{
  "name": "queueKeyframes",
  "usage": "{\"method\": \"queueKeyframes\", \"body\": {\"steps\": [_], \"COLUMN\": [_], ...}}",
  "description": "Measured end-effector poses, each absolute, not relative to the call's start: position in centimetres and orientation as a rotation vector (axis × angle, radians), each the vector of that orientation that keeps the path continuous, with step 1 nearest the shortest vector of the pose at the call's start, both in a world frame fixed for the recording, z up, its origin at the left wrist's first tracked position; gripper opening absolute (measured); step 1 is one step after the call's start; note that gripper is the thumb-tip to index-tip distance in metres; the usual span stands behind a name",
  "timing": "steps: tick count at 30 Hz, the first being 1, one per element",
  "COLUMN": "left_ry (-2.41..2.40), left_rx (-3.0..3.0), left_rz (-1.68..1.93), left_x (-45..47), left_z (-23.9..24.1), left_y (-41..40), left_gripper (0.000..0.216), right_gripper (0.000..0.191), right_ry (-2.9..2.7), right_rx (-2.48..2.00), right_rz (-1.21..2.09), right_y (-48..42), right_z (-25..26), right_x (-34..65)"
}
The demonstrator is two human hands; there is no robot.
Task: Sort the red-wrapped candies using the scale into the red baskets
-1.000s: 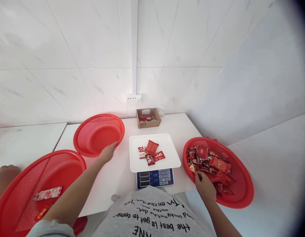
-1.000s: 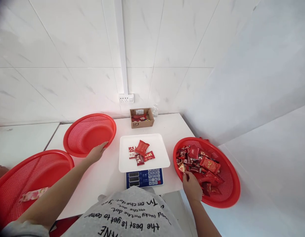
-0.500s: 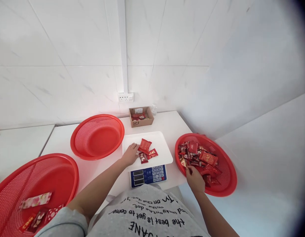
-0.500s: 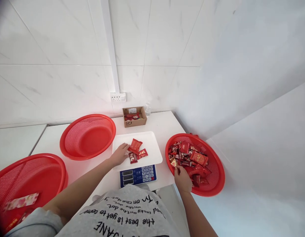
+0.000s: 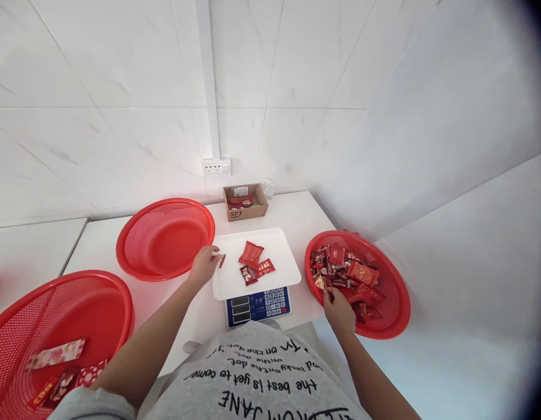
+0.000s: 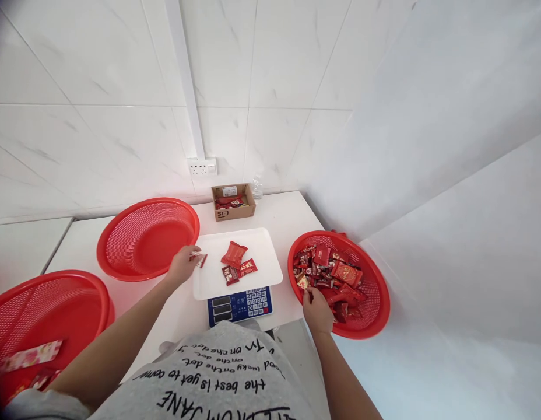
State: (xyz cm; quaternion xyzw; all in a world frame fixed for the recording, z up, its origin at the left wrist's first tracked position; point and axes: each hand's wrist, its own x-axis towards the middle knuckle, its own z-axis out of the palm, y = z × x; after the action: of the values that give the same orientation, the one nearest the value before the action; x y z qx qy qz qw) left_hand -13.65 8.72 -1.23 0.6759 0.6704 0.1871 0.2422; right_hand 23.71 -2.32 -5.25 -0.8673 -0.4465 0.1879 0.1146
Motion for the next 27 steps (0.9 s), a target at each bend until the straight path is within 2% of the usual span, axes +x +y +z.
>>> {"method": "queueKeyframes", "body": {"steps": [7,10,13,15,21,27], "left_ry": [2.222,1.977,1.408,1.146,1.169,1.149], "left_rx": [1.887,2.232,2.514,2.597,2.619,2.630], "left_rz": [0.776,0.627,0.325,0.253,0.165,0.236], "left_x": [-17.8,-15.3,-11.1,-8.7,-6.6,-7.9], "left_z": [0.8,0.0,-1.4,-2.3,-2.9,-3.0], "left_y": [9.1,7.8,6.0,5.1,5.1,4.9], "left_gripper": [0.031,0.032,0.043,0.047,0.035,0.030], "right_gripper": [0.036,0.036,0.036,0.035,0.034,0.034], "right_ry": [-1.326,-1.326,-1.308,-1.301,-1.324,-1.319], "right_rx": [-2.530,-2.526,-2.545,-2.551,-2.532,-2.538], "right_rz": [0.532,0.548,0.561,0.556,0.531,0.537], "right_y": [-2.4,-2.4,-2.3,-2.3,-2.4,-2.4], "right_z": [-5.5,-5.3,-5.1,-5.0,-5.4,-5.5], "right_x": [23.8,23.7,23.6,23.6,23.7,23.8]}}
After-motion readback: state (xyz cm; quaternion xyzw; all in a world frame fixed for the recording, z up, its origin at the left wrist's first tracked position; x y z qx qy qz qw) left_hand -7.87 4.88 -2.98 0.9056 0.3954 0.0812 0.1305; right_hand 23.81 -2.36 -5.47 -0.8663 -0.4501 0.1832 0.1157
